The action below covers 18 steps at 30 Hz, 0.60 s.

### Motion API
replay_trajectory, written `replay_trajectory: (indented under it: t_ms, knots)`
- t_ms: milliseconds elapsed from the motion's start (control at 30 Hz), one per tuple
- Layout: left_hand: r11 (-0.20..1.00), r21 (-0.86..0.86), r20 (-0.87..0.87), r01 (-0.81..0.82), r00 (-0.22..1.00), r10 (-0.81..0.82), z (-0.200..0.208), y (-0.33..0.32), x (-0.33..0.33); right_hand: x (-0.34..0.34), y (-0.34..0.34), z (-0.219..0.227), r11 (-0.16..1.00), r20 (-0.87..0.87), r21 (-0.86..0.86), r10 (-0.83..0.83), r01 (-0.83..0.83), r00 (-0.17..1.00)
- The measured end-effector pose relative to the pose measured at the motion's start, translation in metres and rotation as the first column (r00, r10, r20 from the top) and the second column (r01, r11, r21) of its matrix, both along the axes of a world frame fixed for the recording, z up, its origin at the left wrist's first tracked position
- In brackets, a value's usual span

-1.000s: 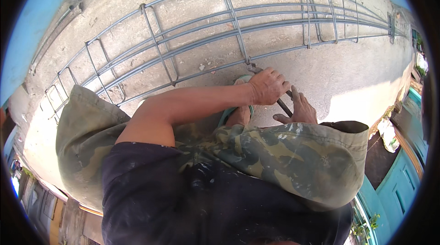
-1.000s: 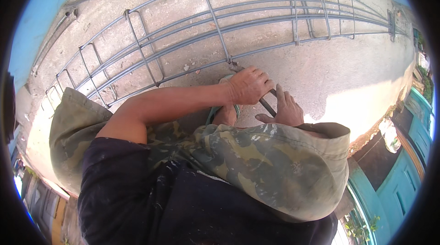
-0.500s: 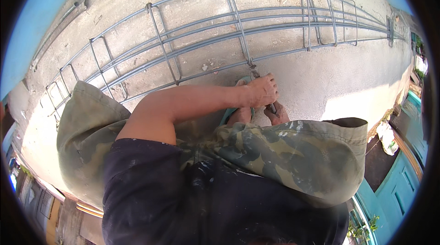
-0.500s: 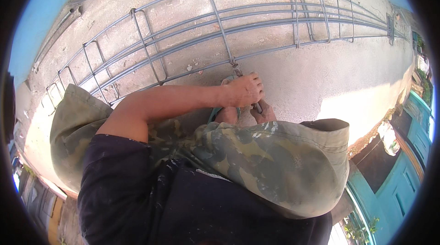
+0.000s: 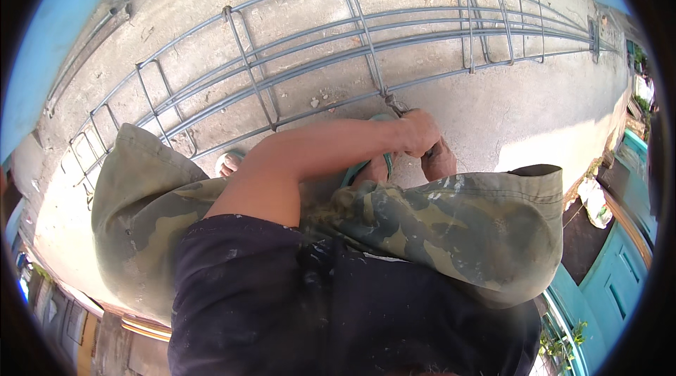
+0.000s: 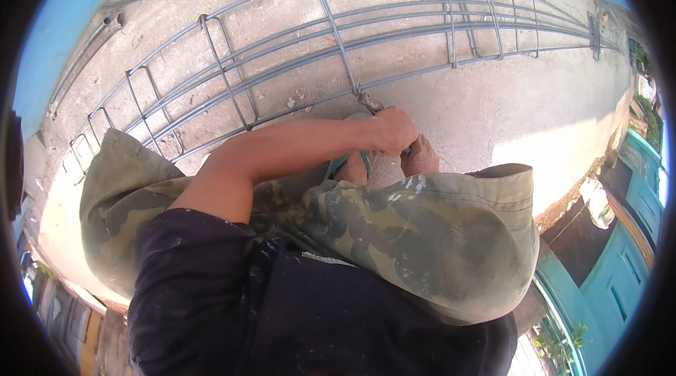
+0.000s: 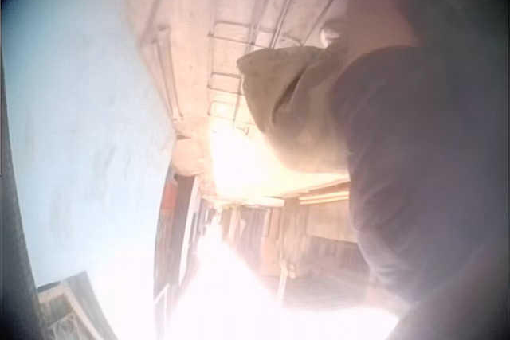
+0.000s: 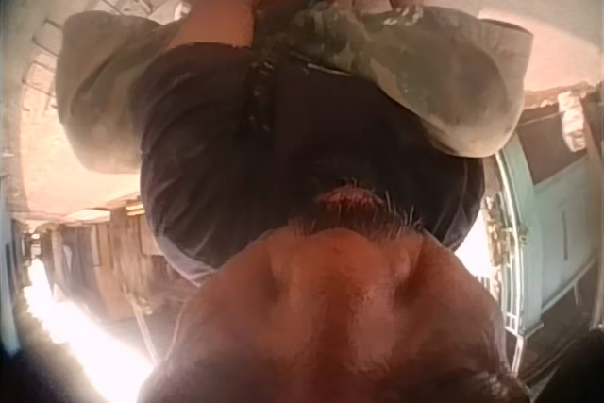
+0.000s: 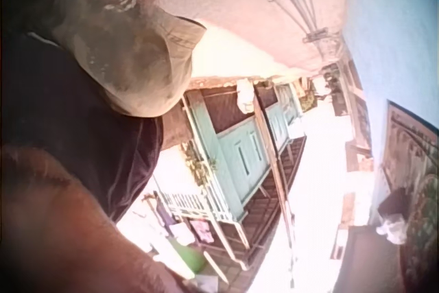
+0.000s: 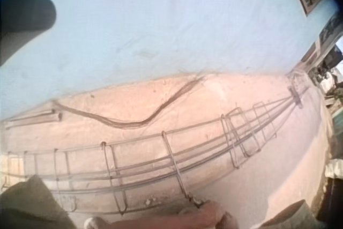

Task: The person sits on a concrete floor and ties a rebar mesh using wire and pliers. They wrap wire around the intersections of the steel bars and twist it tight with the tool to secure the grid structure.

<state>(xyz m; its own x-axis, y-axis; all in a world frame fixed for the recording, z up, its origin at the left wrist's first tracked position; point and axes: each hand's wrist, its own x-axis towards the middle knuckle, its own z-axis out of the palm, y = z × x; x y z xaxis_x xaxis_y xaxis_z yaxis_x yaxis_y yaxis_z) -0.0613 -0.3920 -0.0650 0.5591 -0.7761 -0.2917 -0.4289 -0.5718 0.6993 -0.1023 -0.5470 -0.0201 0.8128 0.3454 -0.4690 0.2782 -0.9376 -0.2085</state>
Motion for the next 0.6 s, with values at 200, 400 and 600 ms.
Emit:
replay_trajectory:
  t_ms: [200, 400, 600]
  knots:
    - [0.998, -0.048, 0.466, 0.038, 0.885, -0.012, -0.021, -0.001, -0.019, 0.007, -0.016, -0.026, 0.880, -0.725, 0.105, -0.251, 0.463, 0.642]
    - [0.945, -0.321, 0.505, -0.056, 0.834, 0.221, -0.027, 0.015, -0.051, 0.012, -0.008, -0.001, 0.883, -0.790, 0.023, -0.271, 0.469, 0.549]
    - [1.000, 0.014, -0.012, 0.026, 1.000, -0.026, 0.017, 0.008, -0.002, -0.004, -0.008, 0.009, 0.987, 0.240, 0.015, 0.151, -0.159, 0.959]
